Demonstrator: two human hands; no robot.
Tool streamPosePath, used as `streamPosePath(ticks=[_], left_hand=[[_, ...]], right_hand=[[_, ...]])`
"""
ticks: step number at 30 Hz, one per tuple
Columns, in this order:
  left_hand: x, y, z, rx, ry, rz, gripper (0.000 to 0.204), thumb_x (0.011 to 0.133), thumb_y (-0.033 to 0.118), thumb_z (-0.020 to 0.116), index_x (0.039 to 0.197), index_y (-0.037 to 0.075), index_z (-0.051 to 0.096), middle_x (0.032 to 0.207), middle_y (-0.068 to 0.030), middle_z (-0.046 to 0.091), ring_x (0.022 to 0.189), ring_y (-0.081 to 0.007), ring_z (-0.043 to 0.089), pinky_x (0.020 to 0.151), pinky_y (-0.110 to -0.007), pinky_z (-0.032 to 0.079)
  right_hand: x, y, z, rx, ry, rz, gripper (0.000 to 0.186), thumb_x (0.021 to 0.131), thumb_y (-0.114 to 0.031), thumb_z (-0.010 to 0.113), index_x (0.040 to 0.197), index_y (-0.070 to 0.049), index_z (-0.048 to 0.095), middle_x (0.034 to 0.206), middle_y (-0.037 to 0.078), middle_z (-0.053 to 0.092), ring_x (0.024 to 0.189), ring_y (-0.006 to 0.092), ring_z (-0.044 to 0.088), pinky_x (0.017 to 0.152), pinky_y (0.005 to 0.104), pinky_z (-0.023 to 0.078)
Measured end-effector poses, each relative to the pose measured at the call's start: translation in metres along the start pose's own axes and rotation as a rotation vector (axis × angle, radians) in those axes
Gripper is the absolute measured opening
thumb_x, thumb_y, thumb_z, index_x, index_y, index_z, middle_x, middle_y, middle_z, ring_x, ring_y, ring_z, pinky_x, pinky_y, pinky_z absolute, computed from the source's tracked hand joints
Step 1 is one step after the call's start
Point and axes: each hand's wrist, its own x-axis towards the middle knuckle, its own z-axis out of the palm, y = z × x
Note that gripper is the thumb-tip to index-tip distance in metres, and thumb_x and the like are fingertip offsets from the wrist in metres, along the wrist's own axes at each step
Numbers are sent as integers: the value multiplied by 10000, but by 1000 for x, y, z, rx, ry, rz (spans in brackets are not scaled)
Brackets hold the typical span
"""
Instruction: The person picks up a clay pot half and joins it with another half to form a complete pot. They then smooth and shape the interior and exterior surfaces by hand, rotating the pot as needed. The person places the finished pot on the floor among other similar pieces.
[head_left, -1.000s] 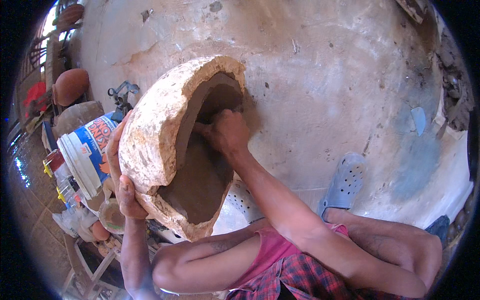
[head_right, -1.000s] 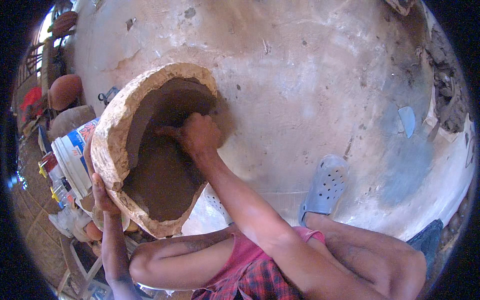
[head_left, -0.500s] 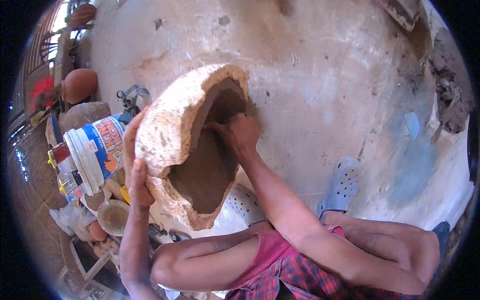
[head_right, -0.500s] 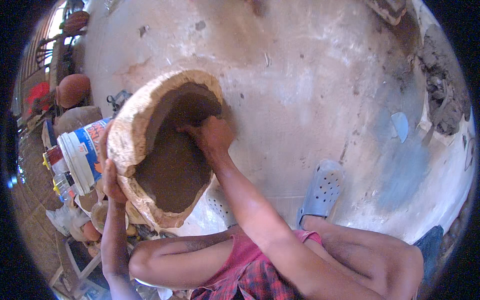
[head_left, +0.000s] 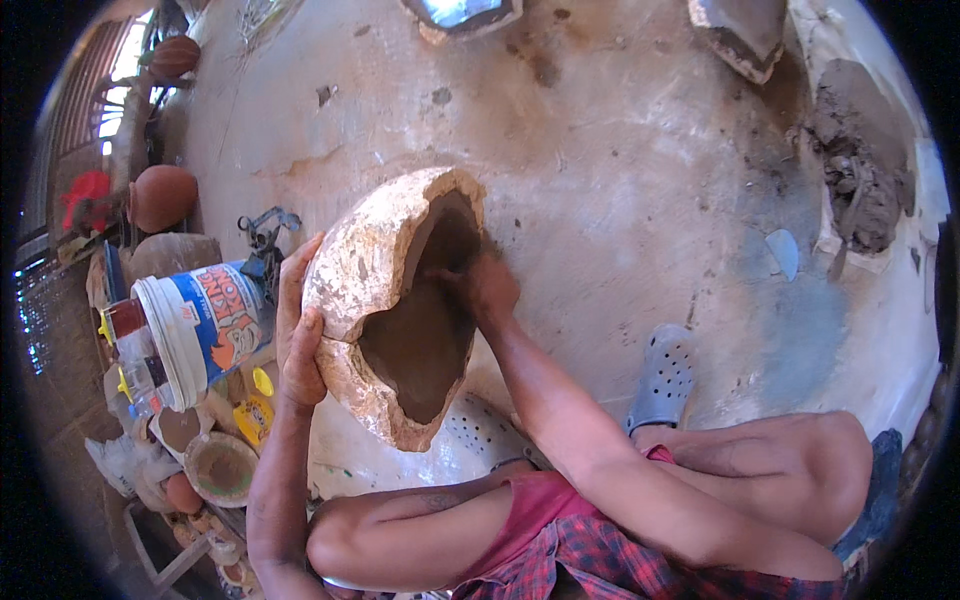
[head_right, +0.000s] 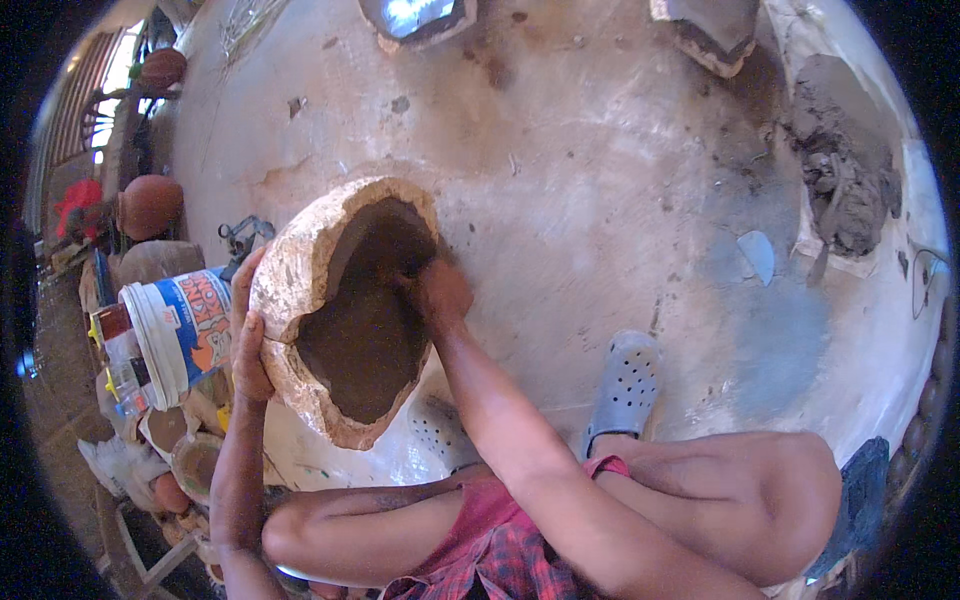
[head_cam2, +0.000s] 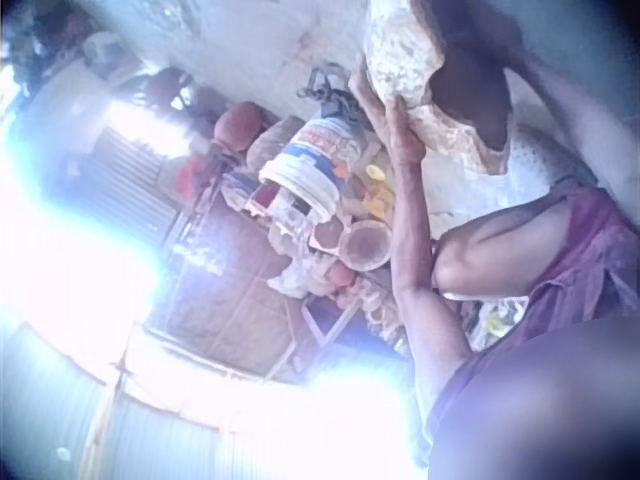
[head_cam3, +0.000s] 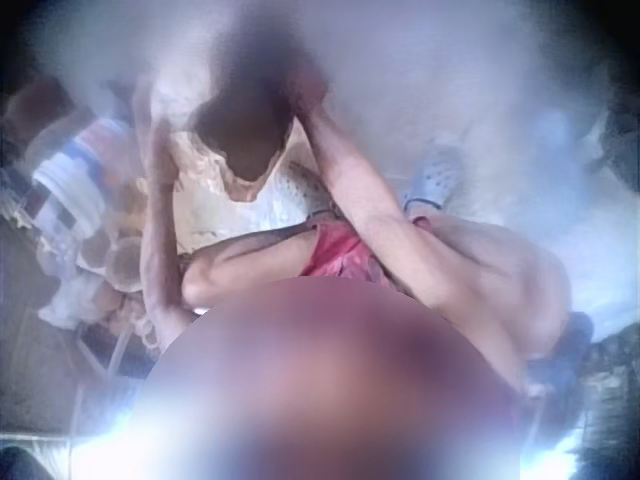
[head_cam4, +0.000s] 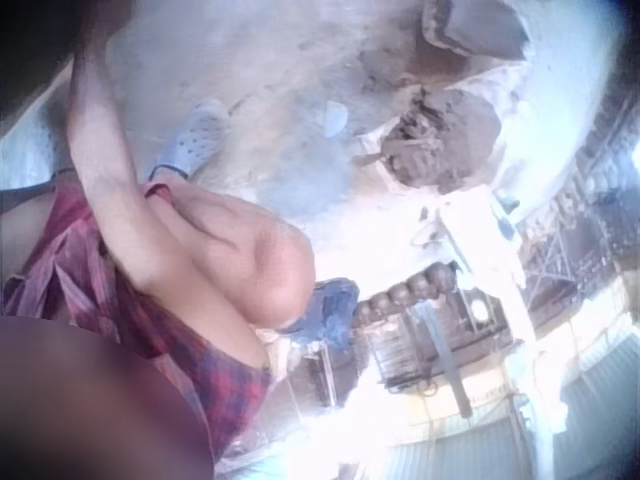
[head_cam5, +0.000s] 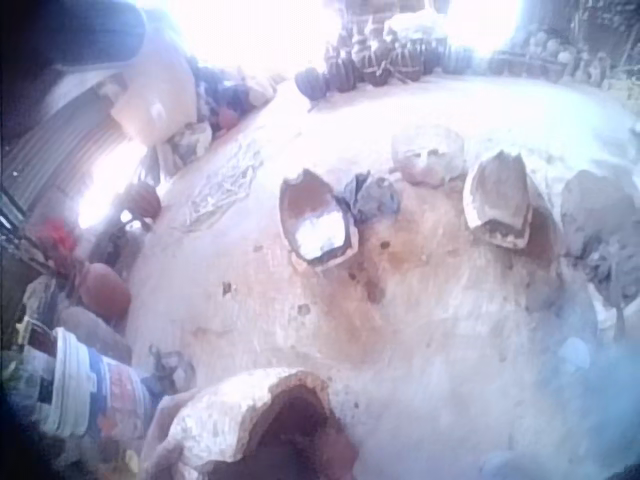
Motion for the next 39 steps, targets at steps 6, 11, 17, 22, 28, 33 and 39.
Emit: streamPosePath(ticks=[6, 11, 17, 22, 28, 33, 39], left_hand=[[-1, 0, 2, -38, 36, 0, 850, 925, 478, 573, 1581, -30, 388, 1568, -184, 440, 1500, -270, 383, 1262, -413, 238], [0, 0, -1, 12, 16, 57, 832, 931, 472, 564, 1578, -23, 394, 1557, -172, 454, 1488, -263, 392, 1253, -408, 251], [-2, 2, 0, 9, 16, 52, 786, 944, 455, 556, 1555, -20, 418, 1541, -175, 473, 1468, -258, 408, 1243, -400, 262], [-1, 3, 1, 0, -4, 72, 756, 963, 427, 545, 1554, -26, 415, 1512, -179, 500, 1457, -258, 419, 1238, -388, 267], [-2, -2, -1, 1, -10, 98, 695, 998, 370, 522, 1546, -43, 411, 1519, -189, 497, 1459, -260, 420, 1244, -390, 272], [-4, -13, -8, 43, -2, 118, 696, 1006, 402, 539, 1532, -43, 443, 1531, -184, 494, 1471, -264, 412, 1236, -391, 283], [0, -18, -5, -203, -41, 101, 680, 1020, 356, 553, 1567, -16, 394, 1571, -165, 458, 1496, -277, 392, 1257, -409, 265]], right_hand=[[-4, 2, 1, -24, 6, 9, 712, 805, -699, 791, 1098, -50, 786, 1021, 203, 784, 974, 414, 766, 824, 531, 610], [-1, 6, 7, 2, 99, 13, 697, 795, -716, 786, 1067, -74, 800, 1067, 204, 778, 1014, 414, 760, 820, 545, 608], [1, 8, 10, -50, -7, 37, 780, 810, -677, 794, 1391, -181, 636, 1135, 188, 769, 1056, 423, 747, 848, 548, 604], [-4, 10, 8, 13, 114, -56, 754, 865, -568, 796, 1463, -173, 560, 1115, 185, 773, 1073, 408, 746, 870, 536, 603], [1, 8, 7, 1, 51, 25, 556, 912, -558, 725, 1278, -139, 714, 1238, 172, 745, 1158, 378, 718, 933, 514, 585], [23, 17, 16, -50, 70, 6, 345, 984, -364, 665, 1258, -166, 736, 1144, 138, 782, 1060, 337, 764, 883, 498, 605], [89, 42, -12, -276, -42, -89, 346, 847, -390, 806, 1105, -160, 798, 1086, 121, 794, 1016, 324, 761, 852, 494, 607]])
